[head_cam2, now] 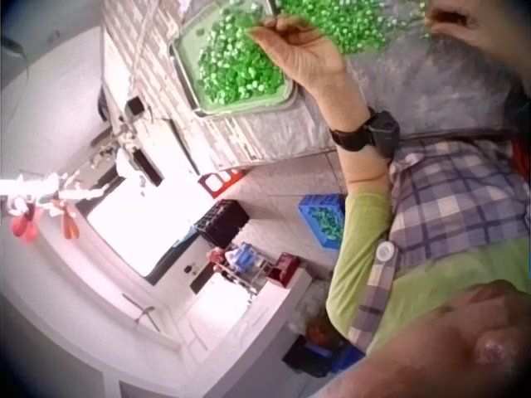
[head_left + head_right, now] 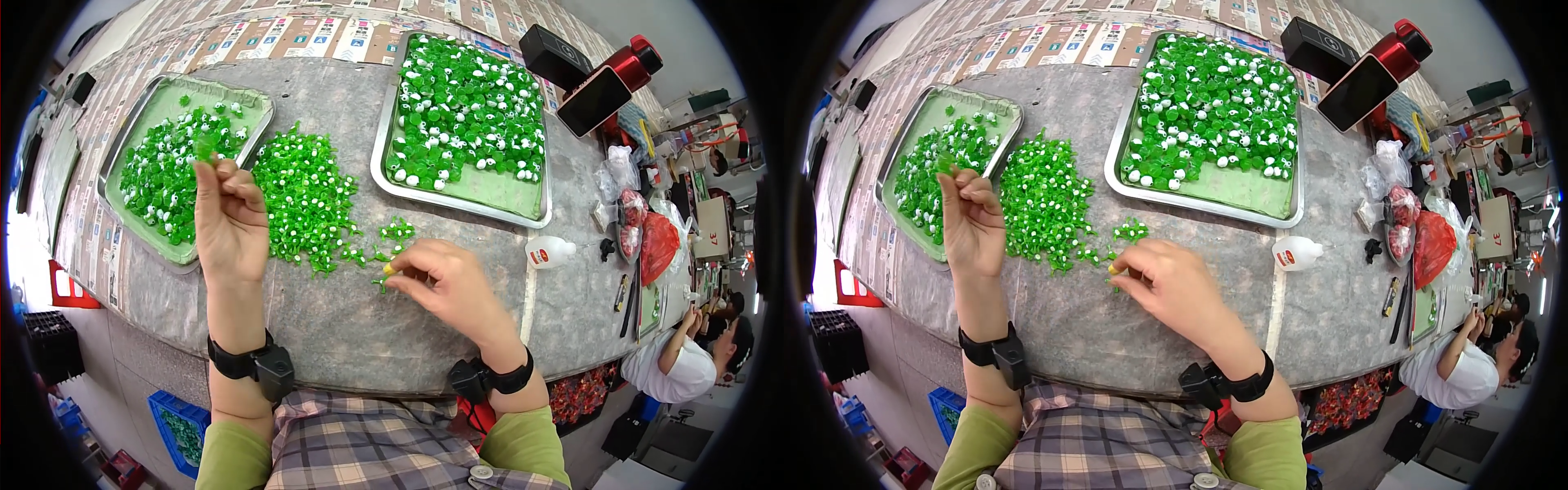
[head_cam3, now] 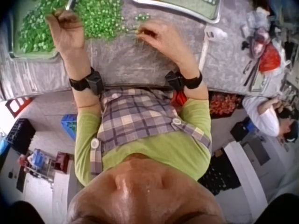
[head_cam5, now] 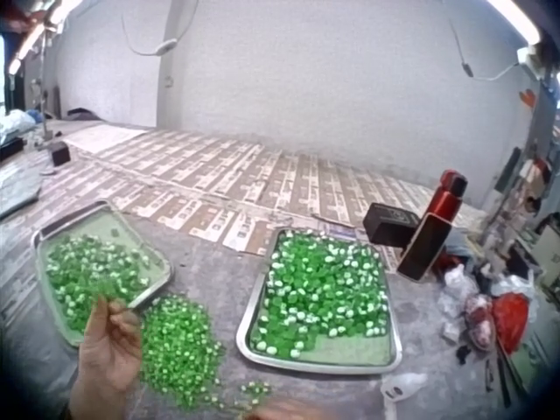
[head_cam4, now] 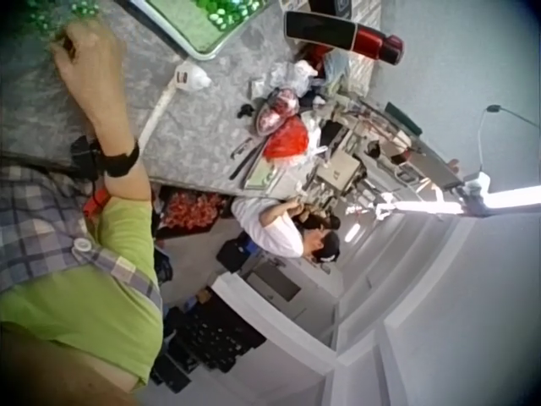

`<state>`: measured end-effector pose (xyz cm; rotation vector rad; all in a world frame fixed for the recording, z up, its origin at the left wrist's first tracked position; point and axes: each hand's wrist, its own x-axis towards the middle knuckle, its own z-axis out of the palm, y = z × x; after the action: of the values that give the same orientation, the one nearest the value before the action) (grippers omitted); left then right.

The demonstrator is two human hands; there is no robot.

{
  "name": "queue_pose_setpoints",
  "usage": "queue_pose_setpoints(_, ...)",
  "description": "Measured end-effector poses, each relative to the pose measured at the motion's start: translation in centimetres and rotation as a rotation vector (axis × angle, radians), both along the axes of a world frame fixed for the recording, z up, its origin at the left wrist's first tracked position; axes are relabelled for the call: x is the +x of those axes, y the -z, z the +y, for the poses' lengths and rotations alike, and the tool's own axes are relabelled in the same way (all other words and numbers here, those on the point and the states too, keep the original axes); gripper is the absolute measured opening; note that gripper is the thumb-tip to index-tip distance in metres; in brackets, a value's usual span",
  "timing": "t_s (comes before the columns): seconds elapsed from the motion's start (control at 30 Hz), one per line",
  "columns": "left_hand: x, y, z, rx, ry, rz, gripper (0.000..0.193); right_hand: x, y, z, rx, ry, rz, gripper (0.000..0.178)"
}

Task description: The person applies glue from a bottle onto small plastic parts and presses them onto toy figures by hand.

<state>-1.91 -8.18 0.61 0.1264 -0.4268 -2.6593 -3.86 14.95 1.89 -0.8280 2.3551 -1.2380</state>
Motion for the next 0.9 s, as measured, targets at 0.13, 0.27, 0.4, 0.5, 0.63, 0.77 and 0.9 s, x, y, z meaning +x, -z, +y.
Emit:
queue_pose_setpoints(0.13,-0.1,-0.8,-0.6,0.090,0.027,0.005,0.028,1.2,1.7,-1.1,0.149,-0.092,0.455,0.015)
queue_pose_setpoints(0.27,0.3,-0.6,2.7,-0.210,0.219,-0.186,0.026,1.5,1.9,-1.4,0.247,-0.096,0.485,0.014)
queue_pose_setpoints(0.4,1.1,-0.1,5.4,-0.562,0.453,-0.318,0.024,0.6,0.0,-0.7,-0.108,0.083,0.159,0.013)
queue_pose_setpoints(0.5,1.6,0.0,7.0,-0.763,0.715,-0.318,0.025,0.3,-0.9,0.1,-0.290,0.189,0.336,0.012)
queue_pose_setpoints(0.63,1.9,-0.1,8.0,-0.374,0.950,-0.284,0.026,0.3,-0.8,0.1,-0.330,0.154,0.317,0.013)
queue_pose_setpoints(0.77,1.7,0.8,8.2,-0.303,0.938,-0.250,0.020,0.1,-1.1,0.4,-0.324,0.157,0.388,0.014)
queue_pose_setpoints(0.9,1.7,1.5,7.3,-0.295,0.845,-0.311,0.014,-0.4,-2.8,2.2,-0.313,0.285,0.632,0.017)
